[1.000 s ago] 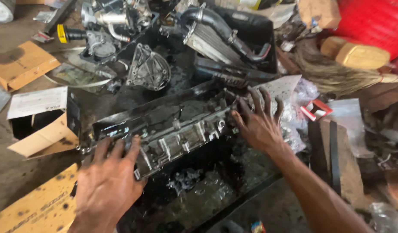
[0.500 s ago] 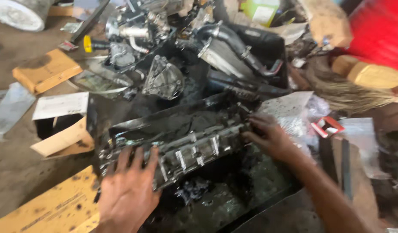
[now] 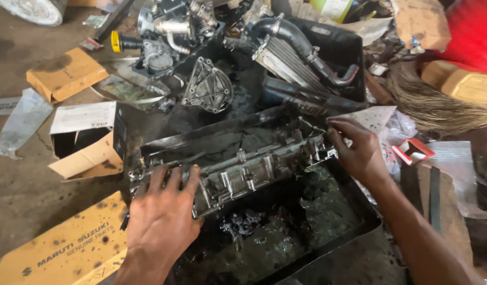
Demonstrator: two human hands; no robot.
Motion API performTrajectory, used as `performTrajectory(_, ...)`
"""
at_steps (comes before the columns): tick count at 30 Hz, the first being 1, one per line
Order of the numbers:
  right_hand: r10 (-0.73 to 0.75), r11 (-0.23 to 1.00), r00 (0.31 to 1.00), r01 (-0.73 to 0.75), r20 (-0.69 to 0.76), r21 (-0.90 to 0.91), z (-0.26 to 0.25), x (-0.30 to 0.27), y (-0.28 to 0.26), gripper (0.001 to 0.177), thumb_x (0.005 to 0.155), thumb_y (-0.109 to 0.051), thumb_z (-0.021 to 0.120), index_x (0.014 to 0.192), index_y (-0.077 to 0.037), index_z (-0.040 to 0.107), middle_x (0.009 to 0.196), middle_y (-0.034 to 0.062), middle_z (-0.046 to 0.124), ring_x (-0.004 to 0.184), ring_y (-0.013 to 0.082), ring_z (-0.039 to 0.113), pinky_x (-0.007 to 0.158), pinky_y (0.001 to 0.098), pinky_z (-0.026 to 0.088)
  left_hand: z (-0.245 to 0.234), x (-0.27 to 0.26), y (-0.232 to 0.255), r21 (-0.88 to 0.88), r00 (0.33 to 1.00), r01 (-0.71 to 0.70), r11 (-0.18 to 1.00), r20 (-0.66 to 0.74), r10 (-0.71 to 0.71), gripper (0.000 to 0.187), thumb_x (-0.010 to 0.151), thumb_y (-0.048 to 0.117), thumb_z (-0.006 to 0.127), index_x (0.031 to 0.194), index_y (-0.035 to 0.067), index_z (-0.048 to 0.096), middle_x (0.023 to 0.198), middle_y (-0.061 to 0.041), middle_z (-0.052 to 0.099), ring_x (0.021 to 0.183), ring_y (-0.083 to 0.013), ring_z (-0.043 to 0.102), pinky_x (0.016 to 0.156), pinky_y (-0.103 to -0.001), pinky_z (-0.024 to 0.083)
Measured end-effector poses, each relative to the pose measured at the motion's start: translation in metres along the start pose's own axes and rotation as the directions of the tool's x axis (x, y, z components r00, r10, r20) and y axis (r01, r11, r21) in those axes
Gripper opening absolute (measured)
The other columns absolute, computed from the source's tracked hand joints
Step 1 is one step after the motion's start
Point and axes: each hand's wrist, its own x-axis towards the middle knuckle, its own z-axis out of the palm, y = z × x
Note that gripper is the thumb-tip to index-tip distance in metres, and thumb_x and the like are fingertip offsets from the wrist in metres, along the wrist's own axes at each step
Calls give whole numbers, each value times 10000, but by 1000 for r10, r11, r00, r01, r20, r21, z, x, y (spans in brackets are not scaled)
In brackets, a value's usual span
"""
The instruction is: The person scrubs a greasy engine cylinder head with their hands, focusing on the internal valve and camshaft areas. They repeatedly rub the metal surfaces to remove oil and grime, occasionally lifting and repositioning the part over a black tray.
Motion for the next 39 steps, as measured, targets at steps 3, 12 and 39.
performTrajectory(3,-397,863,900,432,177,-260,16,-8,-10,229,974,-178,637,1135,-70,759,1305,82,709,1287,278,581,1161,468,412,-1,-1,1,15,1000,21,1000,19,-22,939,570,302,900,1431,129,566,1375,-120,608,1327,-354,497,960,-461,508)
performTrajectory(12,-424,808,796,548,432,-215,36,-16,-37,398,884,-226,686,1262,-122,758,1363,118,669,1375,441,418,1105,611,314,-6,1,1,31,996,21,999,84,-23,982,578,348,911,1456,117,535,1386,-132,586,1336,-356,476,980,-461,485)
performTrajectory(39,138,860,746,236,652,-452,16,-27,-62,939,802,-175,597,1688,-377,361,1750,-59,236,1582,342,62,1141,614,191,-2,-3,9,102,998,3,995,68,-10,927,592,268,868,1448,138,538,1409,-141,567,1347,-361,470,981,-494,507)
